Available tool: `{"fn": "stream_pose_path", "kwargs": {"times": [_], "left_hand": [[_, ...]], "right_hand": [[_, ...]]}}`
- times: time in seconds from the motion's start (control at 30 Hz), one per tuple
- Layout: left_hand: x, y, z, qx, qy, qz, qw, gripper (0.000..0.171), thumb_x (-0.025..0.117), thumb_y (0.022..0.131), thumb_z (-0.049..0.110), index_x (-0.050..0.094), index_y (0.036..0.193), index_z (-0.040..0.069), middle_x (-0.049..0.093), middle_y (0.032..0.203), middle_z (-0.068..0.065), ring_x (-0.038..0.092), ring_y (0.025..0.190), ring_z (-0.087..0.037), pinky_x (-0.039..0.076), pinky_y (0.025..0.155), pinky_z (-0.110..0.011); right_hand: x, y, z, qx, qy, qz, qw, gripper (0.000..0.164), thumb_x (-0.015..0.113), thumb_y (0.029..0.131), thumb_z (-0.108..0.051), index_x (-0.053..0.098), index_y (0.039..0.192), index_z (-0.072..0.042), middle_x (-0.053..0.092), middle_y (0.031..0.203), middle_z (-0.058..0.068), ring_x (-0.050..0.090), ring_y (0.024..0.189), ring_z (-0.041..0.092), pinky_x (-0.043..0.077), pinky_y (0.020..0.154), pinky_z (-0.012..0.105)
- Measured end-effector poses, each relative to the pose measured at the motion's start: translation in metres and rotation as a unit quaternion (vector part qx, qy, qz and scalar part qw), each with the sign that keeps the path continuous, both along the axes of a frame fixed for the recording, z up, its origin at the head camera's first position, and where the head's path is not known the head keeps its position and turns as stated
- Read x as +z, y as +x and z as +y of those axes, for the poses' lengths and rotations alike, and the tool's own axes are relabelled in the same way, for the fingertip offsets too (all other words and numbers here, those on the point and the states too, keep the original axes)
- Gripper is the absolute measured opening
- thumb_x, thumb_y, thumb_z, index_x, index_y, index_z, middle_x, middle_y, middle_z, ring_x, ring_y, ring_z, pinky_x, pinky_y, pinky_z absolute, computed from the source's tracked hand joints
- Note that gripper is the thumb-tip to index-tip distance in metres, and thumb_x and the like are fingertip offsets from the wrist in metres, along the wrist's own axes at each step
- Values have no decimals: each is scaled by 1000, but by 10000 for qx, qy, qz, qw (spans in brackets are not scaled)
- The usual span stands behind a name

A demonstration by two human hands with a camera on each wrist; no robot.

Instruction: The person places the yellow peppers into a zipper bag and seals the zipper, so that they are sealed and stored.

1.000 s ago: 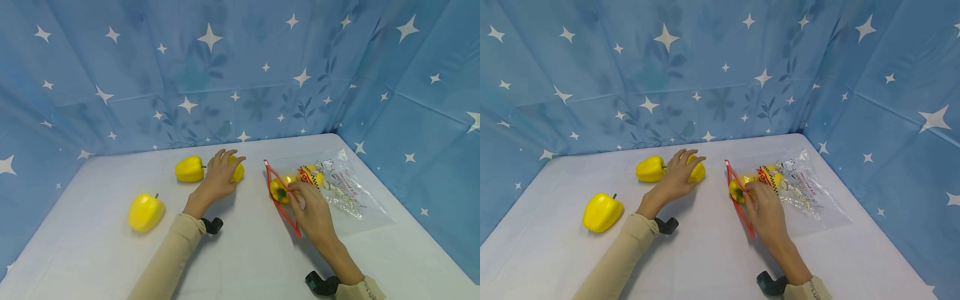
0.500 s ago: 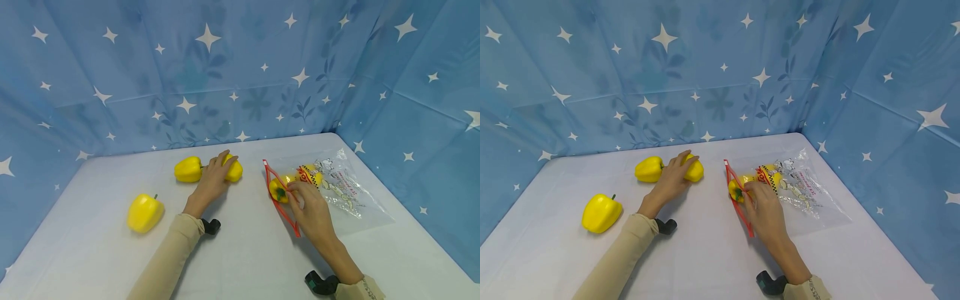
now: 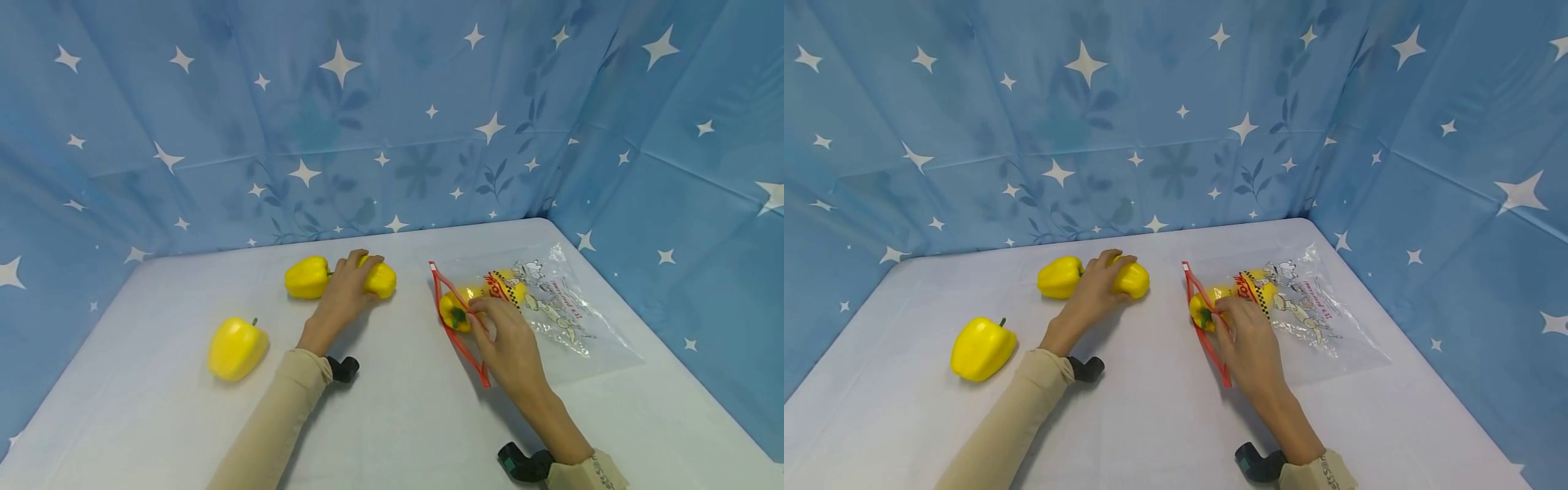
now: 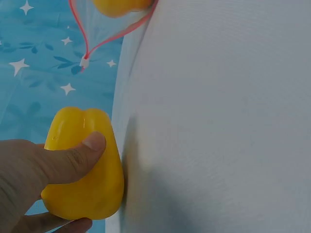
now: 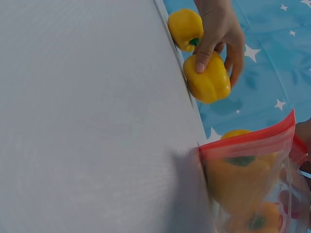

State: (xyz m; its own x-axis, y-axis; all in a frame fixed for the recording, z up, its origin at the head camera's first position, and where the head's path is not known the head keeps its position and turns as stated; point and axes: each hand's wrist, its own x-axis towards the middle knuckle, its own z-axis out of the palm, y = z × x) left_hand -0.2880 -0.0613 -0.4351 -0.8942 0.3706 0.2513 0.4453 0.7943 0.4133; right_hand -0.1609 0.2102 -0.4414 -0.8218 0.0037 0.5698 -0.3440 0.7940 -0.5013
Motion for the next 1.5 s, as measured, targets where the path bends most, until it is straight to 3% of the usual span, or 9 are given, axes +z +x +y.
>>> {"fn": "stream_pose_path", "kwargs": {"times": [0.17,0.57,0.73,0.93,1.2,1.37,1.5], "left_hand": [[6,1,-2,3,73,-199,9998,68,84,89,18,54,150,18,47,154,-17,53,131,-43,50,110,-54],[29,11,0,-144,91,-822,9965,69,75,91,9,50,154,19,45,153,-17,54,130,-40,49,111,-54],[36,16,5,-427,190,-1216,9915,71,72,91,7,46,157,19,45,153,-17,57,128,-36,49,112,-54],[39,23,13,-596,255,-1488,9867,73,80,93,20,46,157,16,48,147,-16,59,121,-33,51,110,-51],[32,27,21,-686,169,-1407,9875,71,86,86,32,55,147,12,57,134,-13,56,114,-28,53,103,-45],[28,28,29,-946,148,-1533,9835,72,85,86,42,55,145,12,55,130,-12,54,111,-26,53,98,-43],[28,29,31,-969,301,-1765,9791,72,84,86,45,52,143,15,51,128,-10,57,103,-24,54,94,-40]], "right_hand": [[0,0,-1,20,-13,9,10000,22,79,91,-5,71,111,-7,73,118,7,66,118,27,57,101,48],[0,0,0,61,7,68,10000,22,79,91,-5,71,111,-6,74,117,7,67,117,27,57,101,48],[1,-1,1,89,32,143,9999,21,79,91,-4,71,110,-6,73,117,8,67,116,27,57,100,47],[-1,-1,1,54,34,150,9999,21,80,90,-4,71,109,-6,74,116,8,67,115,27,57,99,47],[-3,1,-1,-11,-26,172,9998,21,79,90,-3,71,109,-7,74,116,6,67,115,26,55,100,44],[-3,4,0,-160,-62,25,9998,21,78,91,-5,71,110,-9,73,118,4,65,119,24,51,107,26],[0,2,0,-97,-65,115,9999,22,79,90,-3,71,110,-9,73,118,4,65,118,25,48,107,20]]}}
